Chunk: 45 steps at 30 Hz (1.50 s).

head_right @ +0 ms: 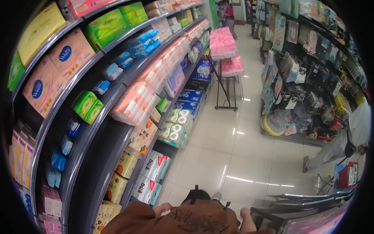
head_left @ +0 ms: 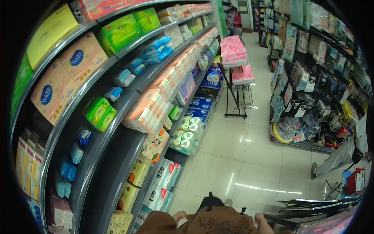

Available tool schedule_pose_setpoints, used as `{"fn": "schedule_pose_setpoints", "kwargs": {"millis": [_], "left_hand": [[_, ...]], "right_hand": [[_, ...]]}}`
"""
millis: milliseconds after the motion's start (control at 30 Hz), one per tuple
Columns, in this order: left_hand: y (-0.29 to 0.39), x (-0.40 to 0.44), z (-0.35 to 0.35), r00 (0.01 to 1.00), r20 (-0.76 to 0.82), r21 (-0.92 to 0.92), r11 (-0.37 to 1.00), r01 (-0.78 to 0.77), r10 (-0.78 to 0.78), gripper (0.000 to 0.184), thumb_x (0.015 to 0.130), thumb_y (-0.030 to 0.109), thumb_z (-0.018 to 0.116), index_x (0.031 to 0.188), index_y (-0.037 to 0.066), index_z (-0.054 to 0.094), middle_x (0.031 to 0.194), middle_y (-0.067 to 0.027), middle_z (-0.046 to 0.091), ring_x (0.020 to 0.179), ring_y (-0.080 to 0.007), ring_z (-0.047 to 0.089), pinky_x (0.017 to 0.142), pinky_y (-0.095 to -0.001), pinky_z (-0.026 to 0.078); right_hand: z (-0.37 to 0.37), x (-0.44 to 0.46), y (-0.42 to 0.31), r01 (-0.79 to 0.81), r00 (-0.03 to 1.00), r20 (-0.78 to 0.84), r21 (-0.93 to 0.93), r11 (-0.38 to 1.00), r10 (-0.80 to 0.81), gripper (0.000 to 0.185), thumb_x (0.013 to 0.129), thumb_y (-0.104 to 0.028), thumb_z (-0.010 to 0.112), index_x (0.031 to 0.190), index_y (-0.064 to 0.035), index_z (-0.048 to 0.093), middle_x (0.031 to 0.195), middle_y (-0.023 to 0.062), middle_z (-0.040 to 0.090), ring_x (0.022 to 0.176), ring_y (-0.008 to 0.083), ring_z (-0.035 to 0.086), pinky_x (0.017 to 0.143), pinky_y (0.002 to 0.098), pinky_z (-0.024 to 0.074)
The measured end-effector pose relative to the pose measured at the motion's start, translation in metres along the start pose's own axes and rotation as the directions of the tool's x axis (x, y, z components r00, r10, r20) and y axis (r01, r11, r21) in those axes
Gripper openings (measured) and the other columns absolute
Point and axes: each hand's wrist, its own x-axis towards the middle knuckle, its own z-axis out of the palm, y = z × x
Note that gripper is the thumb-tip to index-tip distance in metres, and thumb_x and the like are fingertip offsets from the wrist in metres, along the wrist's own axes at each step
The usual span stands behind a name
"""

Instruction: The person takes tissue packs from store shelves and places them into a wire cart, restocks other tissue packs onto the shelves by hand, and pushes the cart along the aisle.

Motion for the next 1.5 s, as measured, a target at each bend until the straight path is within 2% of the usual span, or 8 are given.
{"fn": "schedule_pose_setpoints", "kwargs": {"millis": [233,467,533,733,967,1133,1267,1500], "left_hand": [[0.132,0.084,-0.025,0.983,-0.175,-0.424,0.897,-0.124,0.054,0.031,0.088,0.026,0.050,0.077,0.000,0.062,0.073,-0.0127,0.062,0.067,-0.0256,0.059,0.062,-0.0446,0.049],[0.301,0.205,-0.092,0.901,-0.424,-0.475,0.826,-0.304,0.088,0.030,0.088,0.026,0.050,0.079,0.000,0.063,0.072,-0.0097,0.062,0.069,-0.0230,0.058,0.071,-0.0406,0.048],[0.338,0.247,-0.130,0.994,-0.085,-0.436,0.894,-0.102,0.071,0.031,0.087,0.025,0.052,0.083,-0.001,0.068,0.079,-0.0138,0.068,0.075,-0.0247,0.064,0.074,-0.0408,0.050],[0.511,0.277,-0.272,0.866,-0.433,-0.149,0.928,-0.343,0.251,0.042,0.090,0.035,0.052,0.113,0.003,0.066,0.110,-0.0223,0.068,0.106,-0.0375,0.064,0.091,-0.0434,0.050],[0.639,0.295,-0.344,0.762,-0.639,-0.492,0.707,-0.508,0.103,0.031,0.095,0.027,0.056,0.115,0.007,0.066,0.106,-0.0172,0.070,0.102,-0.0308,0.066,0.088,-0.0366,0.052],[0.633,0.289,-0.244,0.798,-0.515,-0.760,0.597,-0.257,-0.312,0.030,0.094,0.028,0.056,0.113,0.007,0.067,0.106,-0.0166,0.070,0.102,-0.0310,0.066,0.089,-0.0376,0.052],[0.631,0.234,-0.145,0.779,-0.372,-0.800,0.600,0.007,-0.505,0.034,0.092,0.032,0.054,0.111,0.008,0.068,0.107,-0.0174,0.070,0.104,-0.0325,0.066,0.091,-0.0398,0.051],[0.665,0.184,0.017,0.699,-0.083,-0.993,0.120,0.004,-0.710,0.039,0.090,0.032,0.055,0.113,0.003,0.067,0.105,-0.0189,0.070,0.098,-0.0316,0.067,0.086,-0.0395,0.052]], "right_hand": [[-0.192,0.069,-0.268,0.245,0.968,-0.078,0.517,0.820,-0.239,0.040,0.092,-0.019,0.049,0.129,-0.0050,0.054,0.109,0.0153,0.064,0.084,0.0272,0.067,0.068,0.0401,0.0544],[-0.261,0.187,-0.369,0.173,0.980,0.090,0.084,0.981,-0.180,0.039,0.088,-0.020,0.055,0.124,-0.0068,0.062,0.094,0.0134,0.068,0.078,0.0252,0.068,0.065,0.0391,0.0555],[-0.303,0.194,-0.393,0.274,0.962,0.027,-0.124,0.954,-0.273,0.036,0.086,-0.018,0.056,0.116,-0.0041,0.069,0.089,0.0139,0.069,0.075,0.0236,0.067,0.061,0.0385,0.0554],[-0.444,0.300,-0.516,0.421,0.903,-0.155,0.122,0.899,-0.401,0.037,0.091,-0.020,0.056,0.124,-0.0037,0.058,0.089,0.0110,0.069,0.068,0.0201,0.063,0.056,0.0354,0.0527],[-0.616,0.317,-0.849,0.833,0.474,-0.260,-0.178,0.524,-0.842,0.050,0.089,-0.025,0.063,0.128,0.0037,0.052,0.118,0.0263,0.062,0.113,0.0382,0.060,0.096,0.0419,0.0480],[-0.705,0.292,-1.050,0.828,-0.262,-0.337,-0.559,-0.031,-0.904,0.063,0.085,-0.020,0.070,0.137,0.0041,0.045,0.143,0.0279,0.042,0.122,0.0397,0.054,0.098,0.0409,0.0478],[-0.737,0.353,-1.143,0.954,0.298,0.056,-0.060,0.295,-0.953,0.051,0.091,-0.032,0.068,0.129,0.0015,0.056,0.114,0.0139,0.064,0.102,0.0232,0.061,0.088,0.0350,0.0483],[-0.735,0.368,-1.157,0.900,0.436,0.213,-0.089,0.427,-0.874,0.052,0.103,-0.045,0.044,0.113,0.0019,0.065,0.097,0.0060,0.068,0.083,0.0126,0.062,0.073,0.0267,0.0501]]}}
